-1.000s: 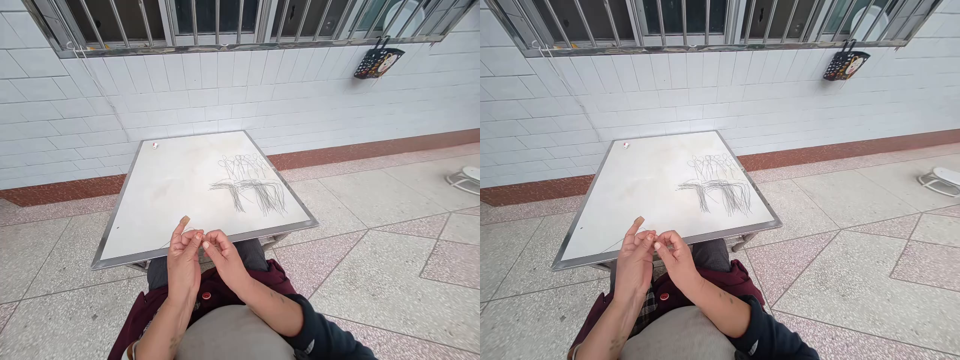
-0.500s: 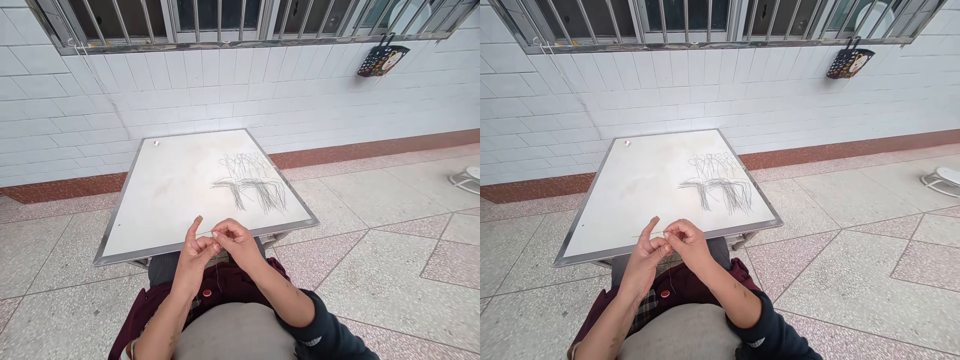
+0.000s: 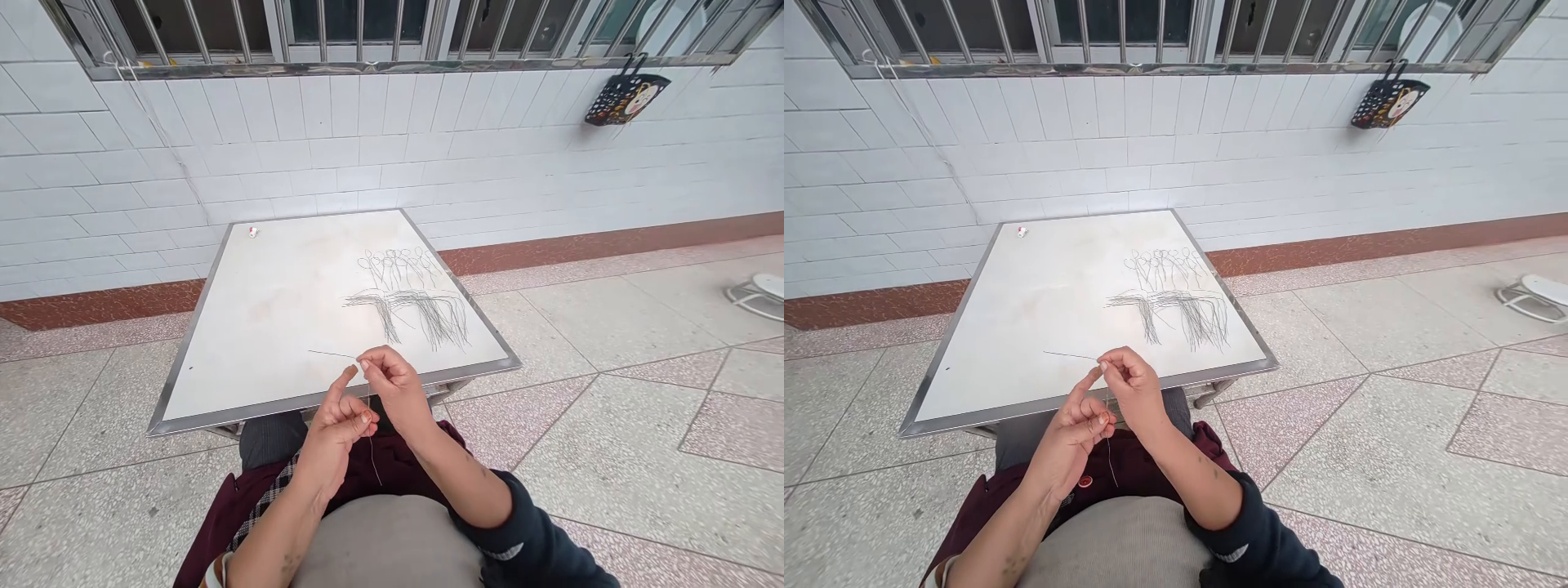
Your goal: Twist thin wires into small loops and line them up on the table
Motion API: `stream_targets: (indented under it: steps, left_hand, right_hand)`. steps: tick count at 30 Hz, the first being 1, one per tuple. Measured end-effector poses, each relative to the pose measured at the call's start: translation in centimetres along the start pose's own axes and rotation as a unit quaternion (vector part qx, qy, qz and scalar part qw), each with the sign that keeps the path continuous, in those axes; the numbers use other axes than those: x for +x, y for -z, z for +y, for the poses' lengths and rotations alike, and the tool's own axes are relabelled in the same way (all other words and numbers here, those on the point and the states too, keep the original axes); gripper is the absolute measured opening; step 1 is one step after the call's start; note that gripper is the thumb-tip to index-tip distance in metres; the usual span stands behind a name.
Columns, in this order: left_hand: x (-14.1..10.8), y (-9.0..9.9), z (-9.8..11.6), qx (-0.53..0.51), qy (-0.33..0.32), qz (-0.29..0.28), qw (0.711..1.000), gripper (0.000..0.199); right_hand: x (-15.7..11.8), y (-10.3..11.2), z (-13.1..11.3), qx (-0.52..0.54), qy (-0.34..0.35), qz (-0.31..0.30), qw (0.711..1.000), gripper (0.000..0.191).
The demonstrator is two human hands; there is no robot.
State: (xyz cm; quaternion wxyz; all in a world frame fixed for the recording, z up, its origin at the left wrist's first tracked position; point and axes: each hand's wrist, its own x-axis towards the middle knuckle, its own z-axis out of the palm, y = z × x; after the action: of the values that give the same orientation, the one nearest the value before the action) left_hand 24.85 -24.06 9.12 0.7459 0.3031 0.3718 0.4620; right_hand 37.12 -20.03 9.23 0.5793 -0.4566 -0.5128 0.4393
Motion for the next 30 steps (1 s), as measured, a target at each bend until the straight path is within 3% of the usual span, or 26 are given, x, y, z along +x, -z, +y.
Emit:
stream_targets:
  steps: [5,9,15,23,30]
  left_hand:
    - [0.8,-0.1,-1.8,-0.019,0.051,0.009,0.998,0.062]
    - [1.6,0.2,-2.4,-0.012,0.065,0.022,0.998,0.059]
    - [2.8,0.9,-4.1,0.07,0.151,-0.031,0.986,0.059]
    - [6.9,3.4,-5.4,0.179,0.042,0.008,0.983,0.062]
    - [10.3,6.0,-2.9,0.234,-0.032,0.041,0.971,0.053]
  right_hand:
    - [4.0,1.4,2.8,-0.051,-0.029,0.05,0.997,0.016]
    - [8.2,3.0,5.0,-0.136,-0.052,0.047,0.988,0.017]
    - [13.9,5.5,7.0,-0.25,-0.051,0.051,0.966,0.017]
    - [18.7,6.2,9.9,-0.39,-0.037,-0.006,0.92,0.021]
    - [20.3,7.0,12.0,-0.467,-0.033,-0.022,0.883,0.025]
